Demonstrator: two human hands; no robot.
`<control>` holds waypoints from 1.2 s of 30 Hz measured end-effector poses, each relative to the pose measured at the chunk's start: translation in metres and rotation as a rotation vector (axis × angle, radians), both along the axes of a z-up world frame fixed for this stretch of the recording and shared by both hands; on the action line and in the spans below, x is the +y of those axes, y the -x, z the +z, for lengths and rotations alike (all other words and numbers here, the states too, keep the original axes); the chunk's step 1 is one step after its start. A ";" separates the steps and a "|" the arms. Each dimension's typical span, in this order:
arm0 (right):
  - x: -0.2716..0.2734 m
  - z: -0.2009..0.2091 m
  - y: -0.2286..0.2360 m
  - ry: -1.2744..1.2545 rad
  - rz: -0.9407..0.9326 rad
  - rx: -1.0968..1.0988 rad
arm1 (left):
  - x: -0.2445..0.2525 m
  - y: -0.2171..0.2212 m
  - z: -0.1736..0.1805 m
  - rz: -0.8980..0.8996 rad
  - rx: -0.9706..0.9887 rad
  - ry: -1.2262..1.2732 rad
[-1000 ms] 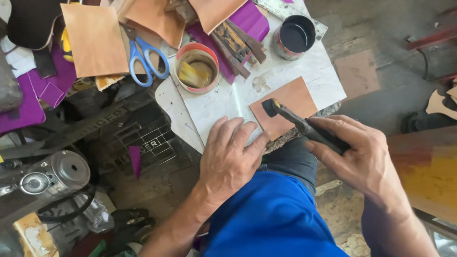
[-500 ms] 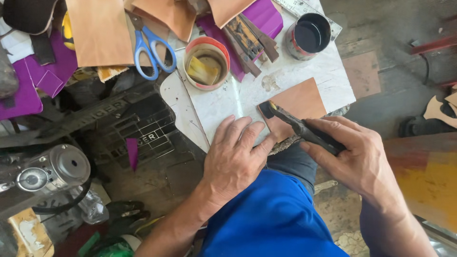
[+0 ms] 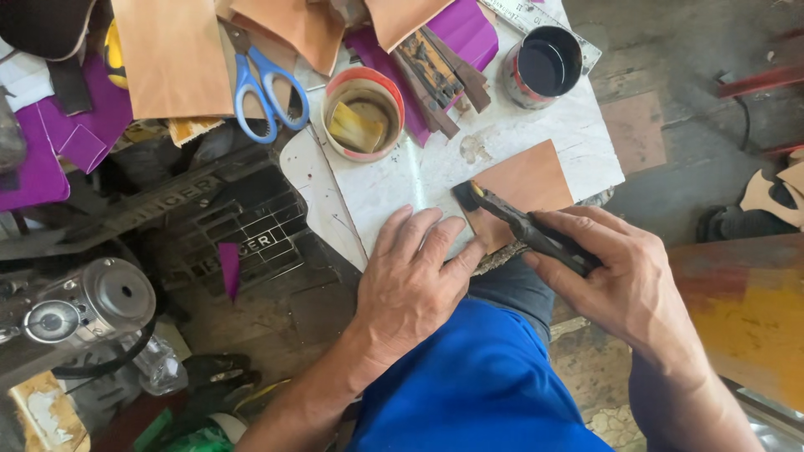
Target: The person applies black paint to several leather pieces using a brush. They dip the brush into a paint can and coat each piece one at a time, moving finished pieces aside and picking up new ones from a pile.
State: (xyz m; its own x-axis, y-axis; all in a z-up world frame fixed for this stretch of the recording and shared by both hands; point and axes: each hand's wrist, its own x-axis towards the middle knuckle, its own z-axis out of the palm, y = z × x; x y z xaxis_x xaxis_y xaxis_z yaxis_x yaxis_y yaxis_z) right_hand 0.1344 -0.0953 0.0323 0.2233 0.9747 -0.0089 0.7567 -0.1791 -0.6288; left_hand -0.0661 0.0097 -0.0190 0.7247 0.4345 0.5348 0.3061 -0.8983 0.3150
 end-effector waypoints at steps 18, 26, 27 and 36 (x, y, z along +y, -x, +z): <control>-0.018 -0.006 -0.034 0.025 -0.209 -0.163 | -0.002 -0.001 -0.004 -0.014 0.029 0.006; -0.029 0.002 -0.038 -0.066 -0.272 -0.216 | 0.000 -0.001 -0.001 -0.030 -0.013 0.004; -0.027 0.005 -0.033 -0.065 -0.271 -0.215 | 0.000 -0.001 -0.002 -0.030 -0.012 0.005; -0.009 0.008 0.000 -0.027 -0.073 -0.011 | -0.001 0.000 0.002 -0.024 -0.008 0.012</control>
State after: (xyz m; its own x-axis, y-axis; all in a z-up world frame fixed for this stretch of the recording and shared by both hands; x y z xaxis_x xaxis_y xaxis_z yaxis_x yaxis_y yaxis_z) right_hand 0.1345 -0.1039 0.0408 0.2940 0.9556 0.0203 0.7488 -0.2171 -0.6263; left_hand -0.0659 0.0087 -0.0172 0.7308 0.4237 0.5351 0.2825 -0.9015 0.3280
